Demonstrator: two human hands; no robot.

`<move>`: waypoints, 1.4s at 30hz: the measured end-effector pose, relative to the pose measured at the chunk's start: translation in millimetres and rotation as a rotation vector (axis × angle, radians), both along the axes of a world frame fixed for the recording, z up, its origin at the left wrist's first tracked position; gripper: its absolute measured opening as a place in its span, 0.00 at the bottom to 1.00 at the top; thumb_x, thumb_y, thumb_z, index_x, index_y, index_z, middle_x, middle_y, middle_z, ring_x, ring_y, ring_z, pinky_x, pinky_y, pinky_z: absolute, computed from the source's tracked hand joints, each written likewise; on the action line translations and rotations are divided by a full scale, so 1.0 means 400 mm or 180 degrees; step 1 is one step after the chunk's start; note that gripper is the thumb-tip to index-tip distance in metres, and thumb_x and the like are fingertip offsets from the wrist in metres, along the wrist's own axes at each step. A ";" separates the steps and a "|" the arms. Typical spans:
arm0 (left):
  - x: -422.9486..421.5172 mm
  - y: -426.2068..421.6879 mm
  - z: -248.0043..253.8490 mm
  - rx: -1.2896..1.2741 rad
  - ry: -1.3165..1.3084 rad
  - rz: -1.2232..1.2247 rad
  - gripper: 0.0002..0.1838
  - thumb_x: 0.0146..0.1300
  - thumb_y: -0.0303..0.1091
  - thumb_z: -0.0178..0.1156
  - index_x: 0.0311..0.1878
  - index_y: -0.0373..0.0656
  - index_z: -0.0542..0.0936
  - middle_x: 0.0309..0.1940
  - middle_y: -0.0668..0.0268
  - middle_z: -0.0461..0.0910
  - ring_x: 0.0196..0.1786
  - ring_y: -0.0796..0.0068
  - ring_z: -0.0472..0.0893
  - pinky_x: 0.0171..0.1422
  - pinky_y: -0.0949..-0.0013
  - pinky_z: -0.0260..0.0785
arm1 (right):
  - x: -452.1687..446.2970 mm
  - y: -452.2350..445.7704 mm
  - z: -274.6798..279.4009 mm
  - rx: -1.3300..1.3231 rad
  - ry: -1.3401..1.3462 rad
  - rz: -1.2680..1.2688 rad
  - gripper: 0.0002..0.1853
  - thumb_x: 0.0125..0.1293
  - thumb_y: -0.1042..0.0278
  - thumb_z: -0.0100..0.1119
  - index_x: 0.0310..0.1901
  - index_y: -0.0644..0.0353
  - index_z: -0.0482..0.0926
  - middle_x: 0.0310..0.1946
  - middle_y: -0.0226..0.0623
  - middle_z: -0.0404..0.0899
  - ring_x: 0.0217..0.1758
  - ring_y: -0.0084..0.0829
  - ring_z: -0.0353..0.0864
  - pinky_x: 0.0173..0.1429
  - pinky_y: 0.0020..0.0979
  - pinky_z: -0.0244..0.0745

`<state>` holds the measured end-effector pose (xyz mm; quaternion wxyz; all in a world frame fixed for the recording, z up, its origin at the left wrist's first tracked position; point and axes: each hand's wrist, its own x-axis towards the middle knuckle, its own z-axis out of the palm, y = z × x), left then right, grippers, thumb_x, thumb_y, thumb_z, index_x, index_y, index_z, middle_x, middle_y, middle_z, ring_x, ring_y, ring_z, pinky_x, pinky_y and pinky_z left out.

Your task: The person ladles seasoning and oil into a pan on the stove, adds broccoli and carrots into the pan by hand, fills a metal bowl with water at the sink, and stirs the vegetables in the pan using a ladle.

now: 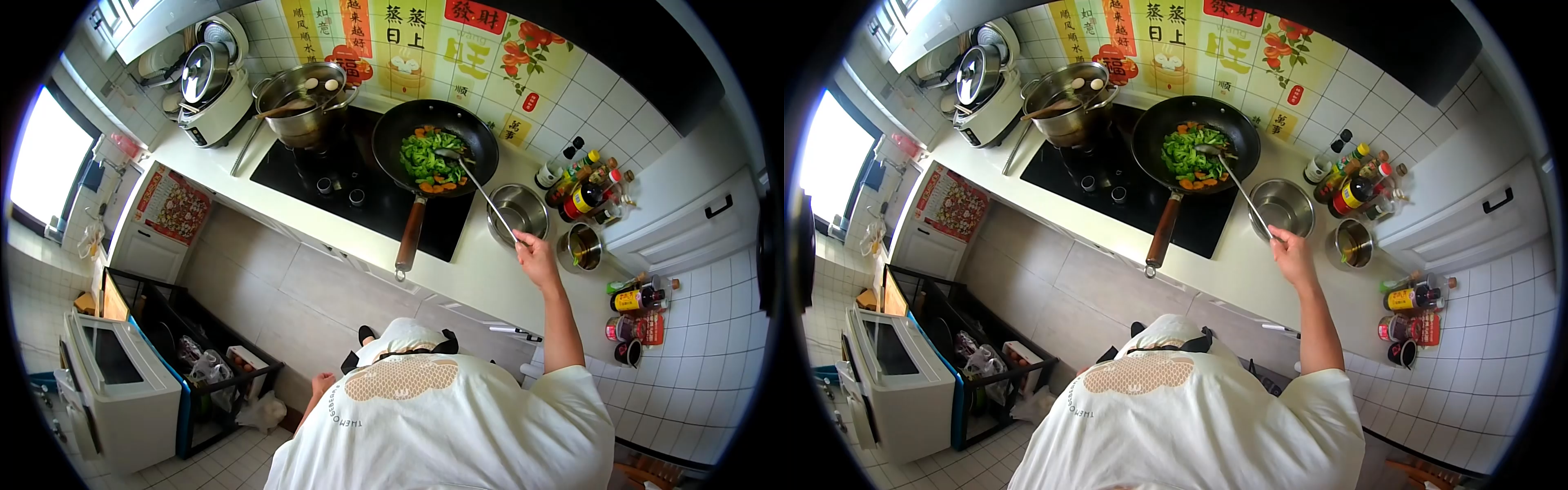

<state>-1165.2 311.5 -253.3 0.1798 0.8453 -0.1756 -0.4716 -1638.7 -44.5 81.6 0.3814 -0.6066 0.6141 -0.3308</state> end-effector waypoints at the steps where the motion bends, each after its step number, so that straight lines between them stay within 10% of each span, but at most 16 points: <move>1: 0.003 0.005 -0.006 -0.0035 0.0056 -0.0032 0.12 0.48 0.33 0.60 0.34 0.36 0.79 0.26 0.63 0.80 0.28 0.76 0.77 0.33 0.72 0.70 | 0.001 0.008 0.001 0.0067 -0.0040 -0.0005 0.16 0.61 0.72 0.50 0.52 0.59 0.73 0.14 0.21 0.65 0.16 0.11 0.59 0.20 0.17 0.56; 20: -0.046 -0.046 0.191 -0.0284 0.0846 0.1020 0.09 0.51 0.31 0.59 0.34 0.37 0.79 0.26 0.64 0.78 0.29 0.73 0.78 0.32 0.72 0.71 | -0.009 -0.059 -0.013 -0.0130 -0.0318 -0.0408 0.15 0.59 0.72 0.50 0.48 0.61 0.75 0.13 0.21 0.65 0.16 0.13 0.62 0.21 0.18 0.57; 23: 0.001 0.030 -0.015 0.0027 0.0178 0.0294 0.10 0.50 0.33 0.60 0.34 0.37 0.79 0.26 0.63 0.79 0.30 0.72 0.79 0.34 0.71 0.72 | -0.028 -0.022 0.059 0.0037 -0.0253 -0.0441 0.15 0.60 0.72 0.49 0.50 0.60 0.74 0.15 0.22 0.66 0.15 0.13 0.61 0.20 0.18 0.56; 34: 0.011 -0.035 0.028 0.0038 0.0264 0.0319 0.09 0.51 0.31 0.58 0.34 0.36 0.78 0.27 0.61 0.79 0.30 0.70 0.79 0.34 0.69 0.73 | -0.031 0.042 0.145 0.0796 -0.0975 -0.0362 0.16 0.62 0.71 0.48 0.52 0.56 0.72 0.16 0.22 0.65 0.11 0.11 0.55 0.12 0.17 0.48; 38: -0.037 -0.136 0.256 -0.0288 0.0843 0.0917 0.08 0.53 0.28 0.56 0.35 0.35 0.76 0.27 0.61 0.77 0.27 0.68 0.79 0.31 0.68 0.74 | -0.106 0.039 0.204 0.0305 0.0252 -0.0121 0.16 0.59 0.74 0.50 0.50 0.57 0.74 0.14 0.21 0.65 0.15 0.12 0.58 0.20 0.19 0.55; 42: -0.008 -0.116 0.160 -0.0408 0.0891 0.0773 0.08 0.52 0.30 0.57 0.34 0.36 0.76 0.26 0.62 0.78 0.28 0.69 0.79 0.31 0.69 0.73 | -0.161 0.022 0.289 0.0341 0.0918 0.0192 0.15 0.59 0.76 0.50 0.49 0.60 0.74 0.14 0.21 0.65 0.16 0.13 0.58 0.21 0.20 0.56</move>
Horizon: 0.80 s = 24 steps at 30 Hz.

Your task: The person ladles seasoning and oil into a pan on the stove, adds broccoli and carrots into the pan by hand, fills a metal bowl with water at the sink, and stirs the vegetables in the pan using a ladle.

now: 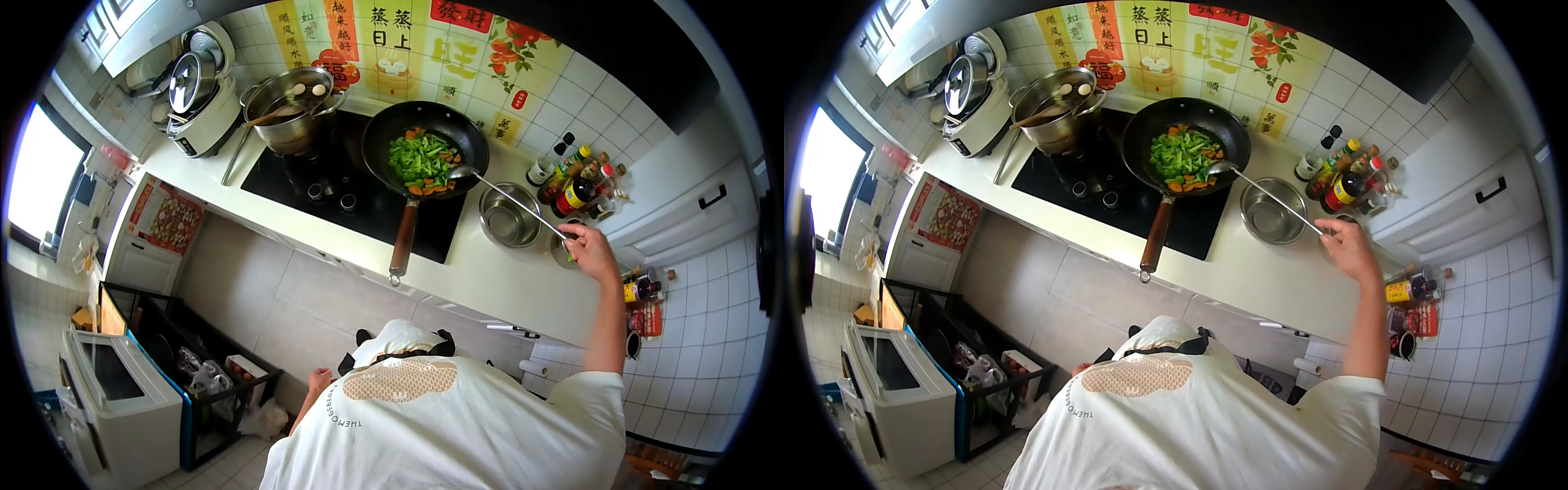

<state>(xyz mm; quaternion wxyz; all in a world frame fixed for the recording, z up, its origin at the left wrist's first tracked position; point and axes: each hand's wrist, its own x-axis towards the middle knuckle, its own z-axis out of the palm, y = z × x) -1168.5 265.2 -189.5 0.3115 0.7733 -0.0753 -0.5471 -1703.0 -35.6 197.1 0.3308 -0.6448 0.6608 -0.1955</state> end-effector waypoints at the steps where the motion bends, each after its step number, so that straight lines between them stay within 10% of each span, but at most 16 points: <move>1: 0.025 0.021 -0.099 0.0129 -0.0402 -0.0467 0.09 0.51 0.31 0.58 0.34 0.36 0.77 0.26 0.62 0.78 0.28 0.70 0.79 0.31 0.70 0.72 | -0.009 -0.005 0.020 0.0115 0.0110 0.0141 0.15 0.60 0.77 0.49 0.50 0.62 0.73 0.14 0.20 0.65 0.16 0.12 0.58 0.21 0.18 0.55; 6: 0.051 0.024 -0.148 0.0398 -0.1117 -0.1308 0.12 0.50 0.34 0.60 0.35 0.37 0.78 0.27 0.64 0.80 0.29 0.72 0.79 0.32 0.71 0.71 | 0.021 -0.029 0.072 0.0357 -0.0031 0.0425 0.14 0.60 0.77 0.49 0.48 0.62 0.74 0.15 0.22 0.65 0.16 0.13 0.60 0.21 0.19 0.57; 15: 0.025 -0.021 -0.106 0.0136 -0.0131 -0.0129 0.12 0.50 0.33 0.58 0.36 0.35 0.78 0.29 0.60 0.79 0.30 0.71 0.79 0.34 0.70 0.72 | 0.051 -0.044 0.017 0.0852 -0.0652 0.0235 0.15 0.60 0.74 0.50 0.49 0.60 0.74 0.17 0.20 0.65 0.19 0.11 0.61 0.23 0.16 0.57; 24: 0.032 0.005 -0.179 0.0341 -0.1172 -0.1224 0.10 0.49 0.35 0.60 0.31 0.39 0.80 0.23 0.65 0.79 0.27 0.75 0.77 0.33 0.71 0.70 | 0.085 -0.069 -0.090 0.1030 -0.1356 0.0302 0.16 0.62 0.72 0.49 0.52 0.59 0.71 0.17 0.22 0.66 0.15 0.11 0.58 0.18 0.16 0.53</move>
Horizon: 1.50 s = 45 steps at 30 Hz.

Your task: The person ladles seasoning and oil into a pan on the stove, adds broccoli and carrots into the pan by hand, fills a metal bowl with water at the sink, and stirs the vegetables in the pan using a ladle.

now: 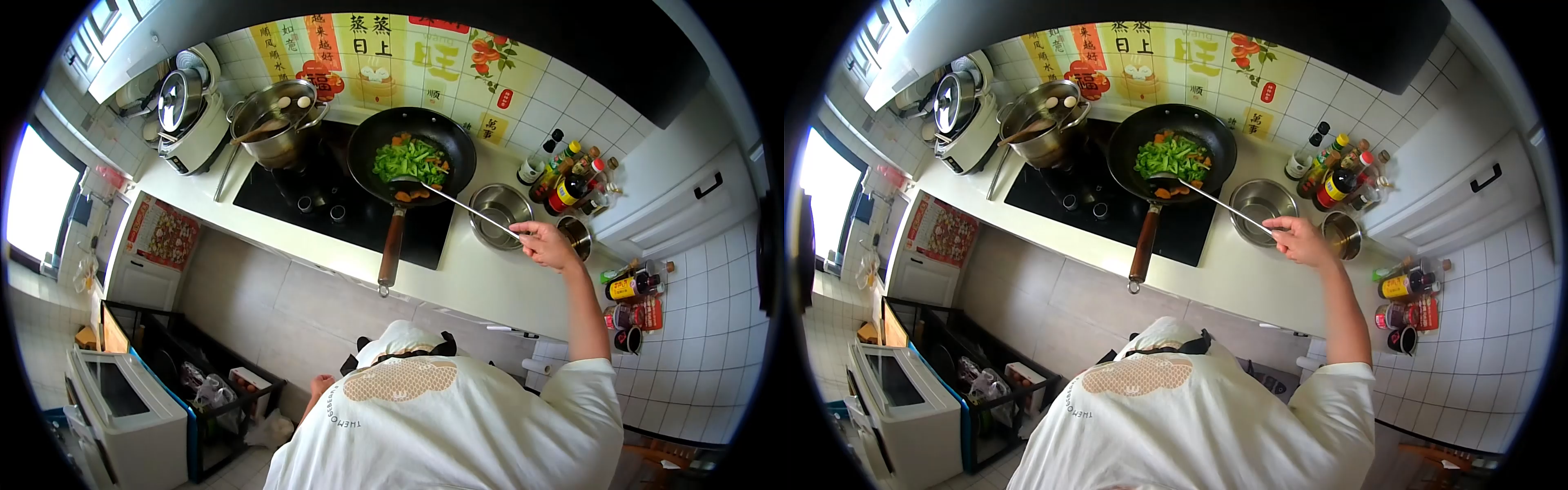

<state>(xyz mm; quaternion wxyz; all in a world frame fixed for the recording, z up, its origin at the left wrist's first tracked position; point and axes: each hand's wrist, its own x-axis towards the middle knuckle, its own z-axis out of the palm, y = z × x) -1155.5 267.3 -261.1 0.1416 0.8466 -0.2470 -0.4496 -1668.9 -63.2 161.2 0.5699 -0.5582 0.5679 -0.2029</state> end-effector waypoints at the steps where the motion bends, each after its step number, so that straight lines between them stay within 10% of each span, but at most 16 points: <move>1: 0.000 -0.003 0.000 -0.0041 0.0140 0.0179 0.10 0.49 0.35 0.60 0.31 0.39 0.79 0.24 0.65 0.79 0.28 0.75 0.77 0.33 0.71 0.70 | 0.001 0.002 -0.005 -0.0011 -0.0010 0.0001 0.16 0.62 0.72 0.49 0.52 0.59 0.71 0.17 0.22 0.66 0.15 0.11 0.58 0.18 0.16 0.53; 16: -0.011 -0.045 0.038 0.0116 0.0116 0.0195 0.11 0.49 0.34 0.60 0.34 0.39 0.79 0.26 0.63 0.80 0.29 0.75 0.78 0.33 0.70 0.71 | 0.134 -0.049 -0.210 -0.1684 0.0889 -0.1116 0.13 0.58 0.71 0.53 0.46 0.56 0.76 0.19 0.39 0.75 0.20 0.27 0.73 0.27 0.28 0.67; 19: 0.000 -0.042 0.020 0.0035 0.0232 0.0249 0.10 0.49 0.34 0.60 0.33 0.39 0.79 0.26 0.63 0.80 0.28 0.74 0.77 0.33 0.70 0.70 | 0.182 -0.043 -0.260 -0.2144 0.0974 -0.1086 0.13 0.59 0.71 0.51 0.47 0.57 0.76 0.14 0.28 0.71 0.17 0.18 0.68 0.23 0.23 0.64; 27: 0.000 -0.025 0.040 0.0018 0.0299 0.0299 0.11 0.49 0.35 0.60 0.34 0.39 0.80 0.25 0.64 0.79 0.28 0.74 0.77 0.33 0.71 0.70 | 0.273 0.011 -0.220 -0.0915 0.0621 -0.0729 0.20 0.59 0.68 0.52 0.55 0.57 0.68 0.22 0.36 0.77 0.25 0.26 0.77 0.34 0.27 0.70; 33: 0.000 -0.001 -0.005 0.0066 0.0357 0.0415 0.11 0.48 0.35 0.60 0.34 0.39 0.80 0.25 0.64 0.79 0.28 0.75 0.77 0.33 0.72 0.70 | 0.218 -0.007 -0.295 -0.1873 0.0807 -0.1162 0.19 0.64 0.60 0.48 0.53 0.61 0.70 0.29 0.34 0.78 0.27 0.24 0.76 0.37 0.23 0.70; 45: -0.045 -0.037 0.194 -0.0006 0.0417 0.0563 0.11 0.50 0.31 0.57 0.36 0.36 0.79 0.28 0.61 0.80 0.30 0.73 0.79 0.33 0.72 0.72 | 0.181 0.168 -0.521 -0.0273 0.0207 -0.1829 0.12 0.59 0.64 0.51 0.33 0.64 0.78 0.18 0.32 0.75 0.17 0.20 0.73 0.22 0.21 0.68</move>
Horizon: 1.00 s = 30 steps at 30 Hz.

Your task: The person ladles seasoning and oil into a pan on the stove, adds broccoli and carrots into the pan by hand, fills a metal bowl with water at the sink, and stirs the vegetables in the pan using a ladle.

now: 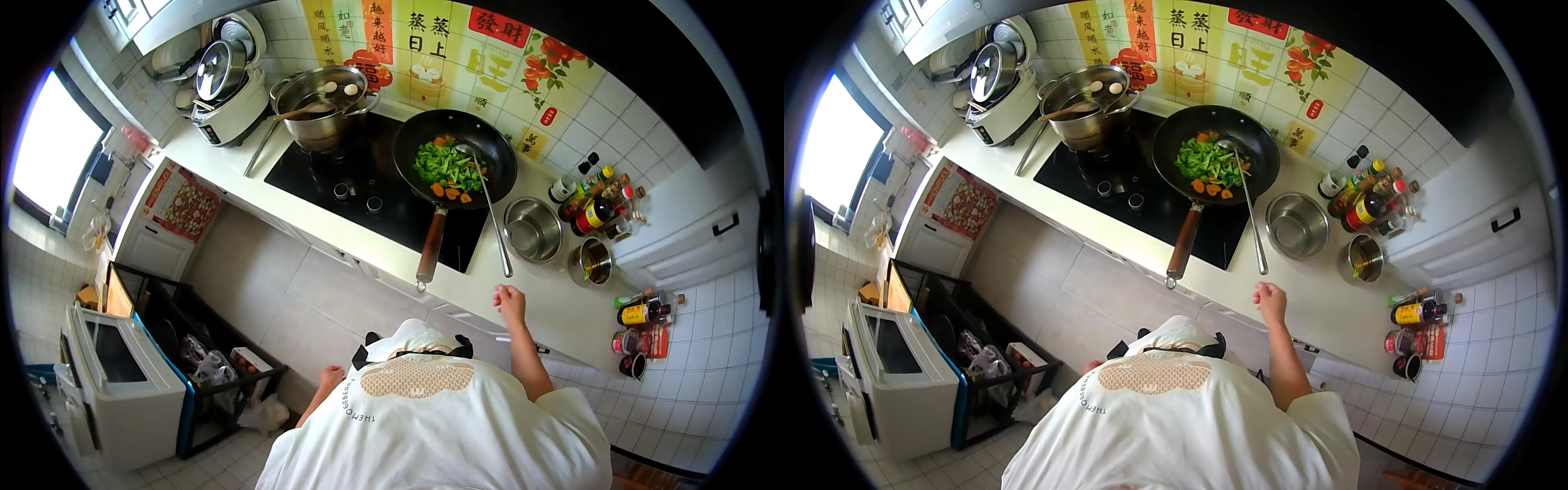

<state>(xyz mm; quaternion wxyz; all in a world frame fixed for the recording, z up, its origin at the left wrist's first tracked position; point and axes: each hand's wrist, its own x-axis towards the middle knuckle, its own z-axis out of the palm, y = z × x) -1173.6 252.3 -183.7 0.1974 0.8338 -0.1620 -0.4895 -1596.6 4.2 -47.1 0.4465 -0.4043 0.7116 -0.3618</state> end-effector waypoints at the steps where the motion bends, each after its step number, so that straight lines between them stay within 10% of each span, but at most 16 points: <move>1: 0.005 0.001 0.001 -0.0050 0.0057 0.0054 0.11 0.49 0.32 0.58 0.35 0.36 0.79 0.28 0.61 0.80 0.30 0.73 0.79 0.34 0.71 0.72 | 0.009 0.014 -0.014 0.0181 -0.0036 0.0081 0.11 0.58 0.64 0.51 0.32 0.65 0.78 0.18 0.32 0.75 0.17 0.20 0.73 0.22 0.21 0.68; 30: 0.058 -0.025 -0.193 0.0051 -0.0177 -0.0749 0.15 0.46 0.39 0.62 0.35 0.39 0.80 0.28 0.62 0.81 0.30 0.74 0.79 0.36 0.70 0.71 | -0.006 0.131 -0.128 -0.0359 0.0918 0.1079 0.07 0.57 0.71 0.52 0.33 0.62 0.78 0.19 0.32 0.78 0.18 0.20 0.76 0.25 0.23 0.72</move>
